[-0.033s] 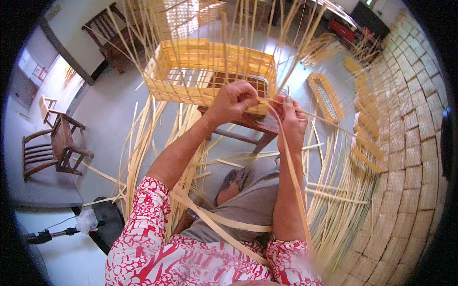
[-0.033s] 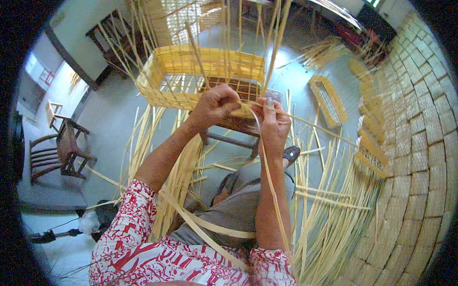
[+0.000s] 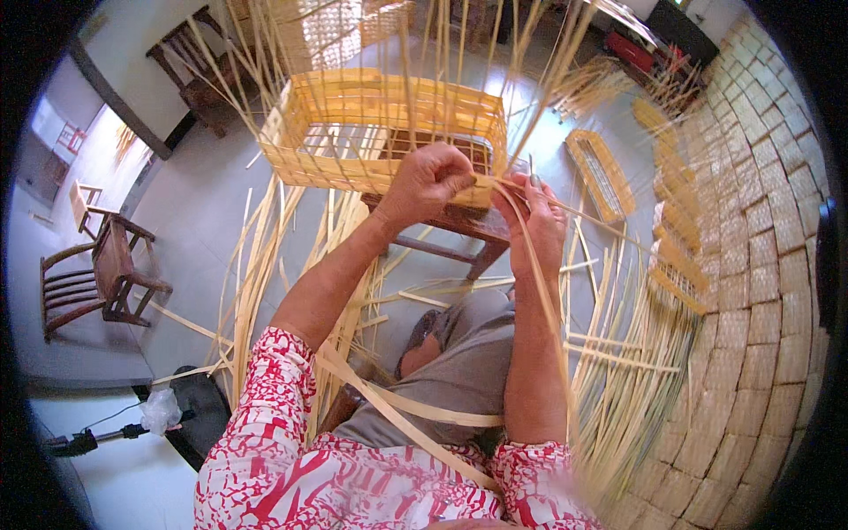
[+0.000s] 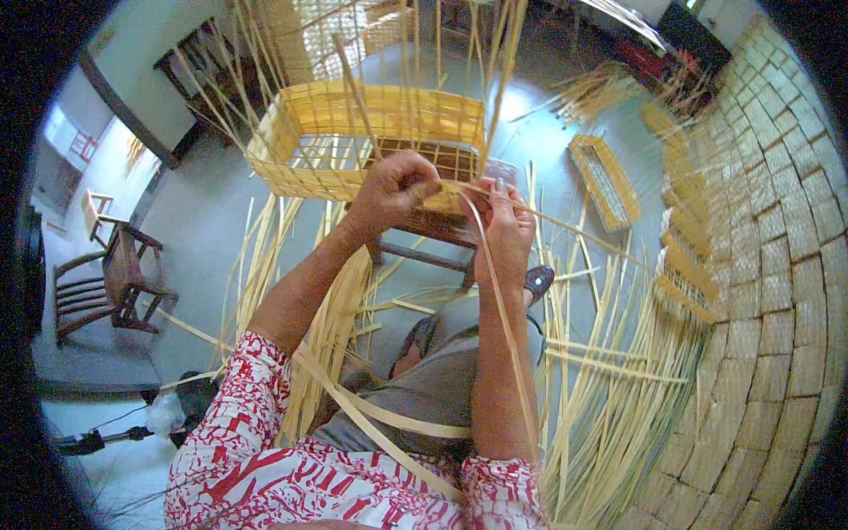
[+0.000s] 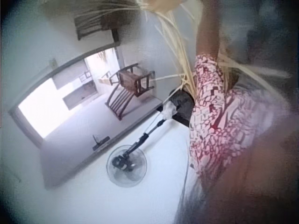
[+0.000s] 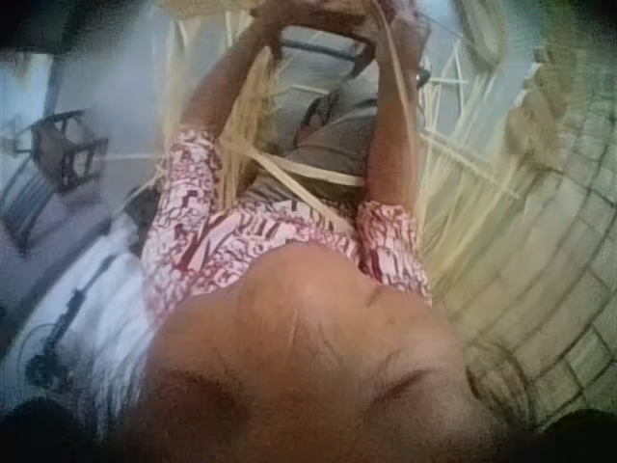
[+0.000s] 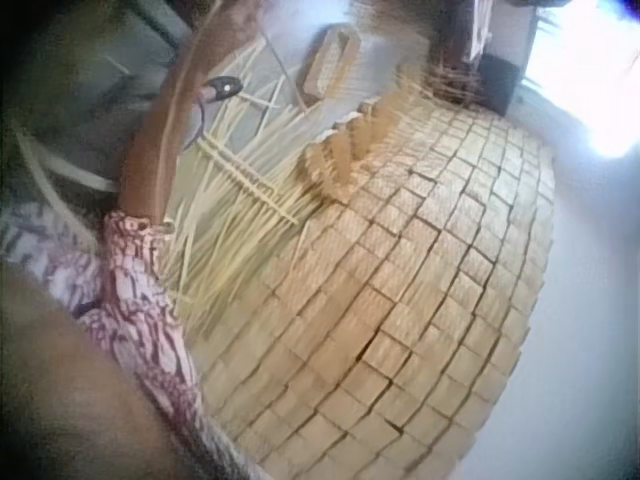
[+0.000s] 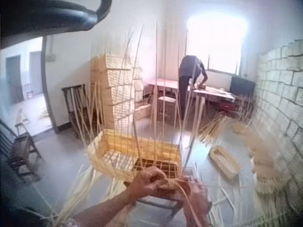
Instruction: The person weaves a basket by hand, interlacing thin bamboo strips through a pre-formed frame. They repeatedly pull and adjust the strips to tighten the weave and maintain the basket's shape.
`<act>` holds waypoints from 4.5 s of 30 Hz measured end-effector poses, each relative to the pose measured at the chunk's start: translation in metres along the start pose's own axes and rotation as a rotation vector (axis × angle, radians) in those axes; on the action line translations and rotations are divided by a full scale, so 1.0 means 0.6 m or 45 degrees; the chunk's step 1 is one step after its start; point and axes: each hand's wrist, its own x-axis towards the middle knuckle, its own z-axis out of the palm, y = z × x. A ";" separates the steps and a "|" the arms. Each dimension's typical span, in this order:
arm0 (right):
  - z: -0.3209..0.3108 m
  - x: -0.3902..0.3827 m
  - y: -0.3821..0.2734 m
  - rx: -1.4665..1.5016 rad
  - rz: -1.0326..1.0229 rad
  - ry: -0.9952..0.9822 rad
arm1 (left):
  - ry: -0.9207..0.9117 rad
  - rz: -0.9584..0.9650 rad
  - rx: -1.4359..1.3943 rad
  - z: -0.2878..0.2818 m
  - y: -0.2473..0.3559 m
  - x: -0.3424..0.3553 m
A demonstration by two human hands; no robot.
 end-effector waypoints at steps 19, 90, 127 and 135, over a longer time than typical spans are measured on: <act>-0.001 0.000 -0.010 -1.605 -0.905 -0.108 | -0.031 0.286 0.746 -0.019 -0.010 -0.020; 0.015 -0.006 0.006 -1.631 -0.909 -1.365 | -0.712 -0.089 0.007 -0.099 0.057 -0.131; -0.031 0.023 0.084 0.510 0.475 -0.502 | 0.151 0.007 0.066 -0.076 0.004 -0.146; 0.083 -0.071 0.037 -0.468 -0.047 -0.809 | 0.169 0.152 0.202 -0.076 -0.012 -0.153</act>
